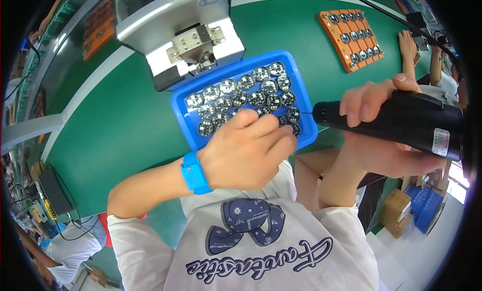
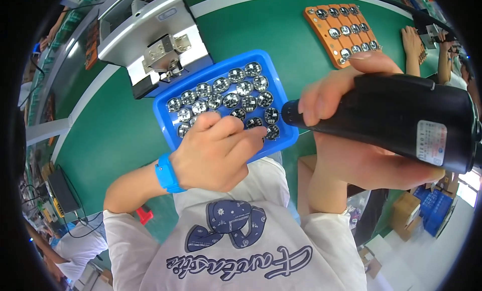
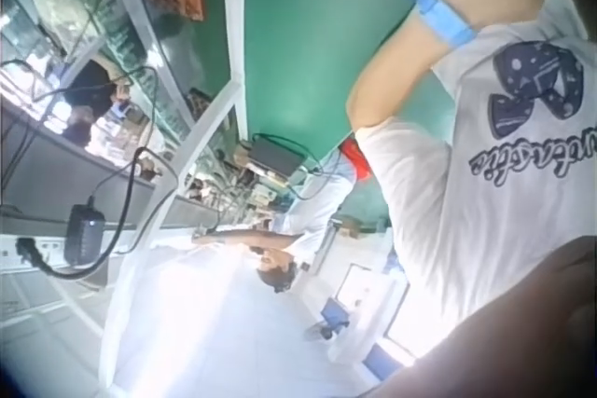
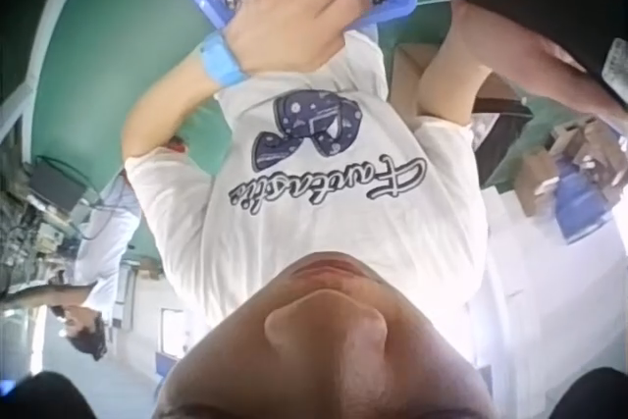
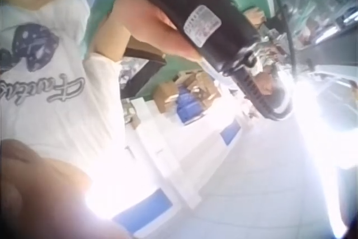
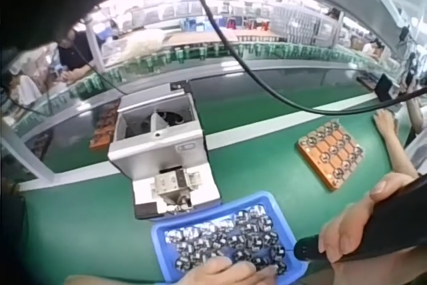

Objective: The person assembles electronic components onto circuit boards using an electric screwdriver.

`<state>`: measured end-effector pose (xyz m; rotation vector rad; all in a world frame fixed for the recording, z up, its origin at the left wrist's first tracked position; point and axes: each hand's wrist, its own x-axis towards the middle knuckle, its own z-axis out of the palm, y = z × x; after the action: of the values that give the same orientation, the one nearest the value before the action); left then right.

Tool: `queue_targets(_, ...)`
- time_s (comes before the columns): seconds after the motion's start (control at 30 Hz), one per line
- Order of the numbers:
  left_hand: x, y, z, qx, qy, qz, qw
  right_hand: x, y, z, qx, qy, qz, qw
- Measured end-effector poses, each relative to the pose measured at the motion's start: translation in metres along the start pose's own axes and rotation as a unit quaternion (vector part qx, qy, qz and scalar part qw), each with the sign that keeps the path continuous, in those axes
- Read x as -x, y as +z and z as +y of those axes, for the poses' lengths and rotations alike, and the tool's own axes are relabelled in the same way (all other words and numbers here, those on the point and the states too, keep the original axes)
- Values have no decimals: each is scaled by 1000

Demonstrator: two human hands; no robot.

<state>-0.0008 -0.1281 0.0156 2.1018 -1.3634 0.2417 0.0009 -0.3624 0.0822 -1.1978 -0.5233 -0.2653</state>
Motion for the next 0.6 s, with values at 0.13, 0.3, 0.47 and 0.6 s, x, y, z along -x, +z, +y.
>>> queue_targets(0.13, -7, 10, 10, -22, 22, 22, 999, 4, 0, 1, 8, 13, 28, 999)
queue_targets(0.3, -6, 16, 12, -44, -1, 15, 999, -2, 7, 15, 43, 1, 7, 999)
queue_targets(0.47, -11, 21, 10, -60, 5, 20, 998, -5, -1, 23, 3, -2, -25, 1000)
queue_targets(0.6, -8, 22, 9, -68, 2, 15, 998, -8, 6, 24, 36, -26, -47, 998)
